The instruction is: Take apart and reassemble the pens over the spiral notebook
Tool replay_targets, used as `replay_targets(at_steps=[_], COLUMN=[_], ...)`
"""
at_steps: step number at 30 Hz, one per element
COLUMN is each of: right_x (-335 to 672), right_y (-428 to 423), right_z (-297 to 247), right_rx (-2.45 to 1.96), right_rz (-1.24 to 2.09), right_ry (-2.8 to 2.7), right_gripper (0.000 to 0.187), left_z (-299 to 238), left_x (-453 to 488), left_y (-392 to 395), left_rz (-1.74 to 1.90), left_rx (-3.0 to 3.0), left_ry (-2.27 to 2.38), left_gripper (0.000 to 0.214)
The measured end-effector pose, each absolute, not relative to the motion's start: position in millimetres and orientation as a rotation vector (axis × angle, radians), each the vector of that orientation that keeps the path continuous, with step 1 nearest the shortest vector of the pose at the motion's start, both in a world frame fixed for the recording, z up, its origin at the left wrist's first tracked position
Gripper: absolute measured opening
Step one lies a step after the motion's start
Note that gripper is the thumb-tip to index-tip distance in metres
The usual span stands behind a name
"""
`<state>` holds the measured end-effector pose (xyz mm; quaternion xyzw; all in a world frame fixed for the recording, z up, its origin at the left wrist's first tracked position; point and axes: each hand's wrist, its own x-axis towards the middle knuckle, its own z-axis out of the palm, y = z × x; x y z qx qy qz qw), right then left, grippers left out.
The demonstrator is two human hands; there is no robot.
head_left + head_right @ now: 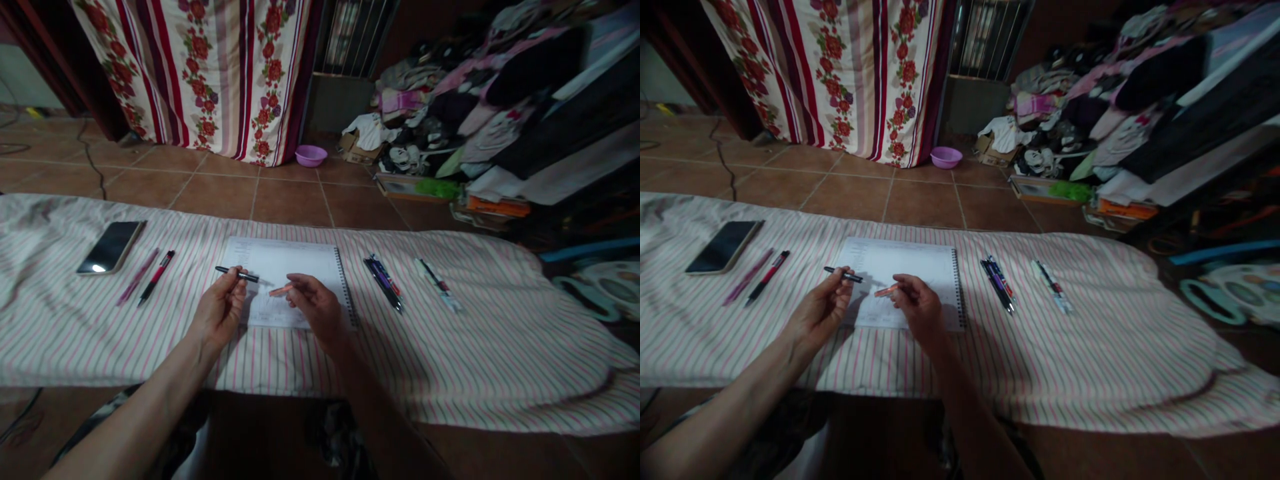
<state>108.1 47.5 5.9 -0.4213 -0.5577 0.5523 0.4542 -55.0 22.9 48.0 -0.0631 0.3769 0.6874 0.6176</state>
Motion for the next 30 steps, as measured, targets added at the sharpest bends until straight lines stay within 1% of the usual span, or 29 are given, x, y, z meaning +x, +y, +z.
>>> replay_targets(at_steps=[3, 6, 9, 15, 22, 30], right_x=[107, 107, 107, 109, 110, 112], right_y=[45, 41, 38, 40, 45, 48], right_z=[9, 15, 19, 14, 4, -1], right_rx=[-1.084, -1.119, -1.045, -0.927, -1.013, -1.128], right_rz=[1.184, 0.914, 0.689, 0.453, 0.489, 0.677], right_ry=[-1.460, -1.629, -1.768, -1.952, -1.971, -1.915], right_gripper=[0.023, 0.014, 0.007, 0.014, 0.016, 0.017], left_z=[47, 45, 44, 44, 44, 46], left_x=[-55, -54, -53, -52, -52, -53], left_y=[23, 24, 24, 24, 24, 24], left_rz=[1.576, 1.567, 1.560, 1.551, 1.557, 1.572], left_rx=[-0.139, -0.125, -0.112, -0.120, -0.124, -0.118], left_ry=[0.883, 0.903, 0.907, 0.917, 0.908, 0.921], left_gripper=[0.023, 0.023, 0.023, 0.023, 0.023, 0.022])
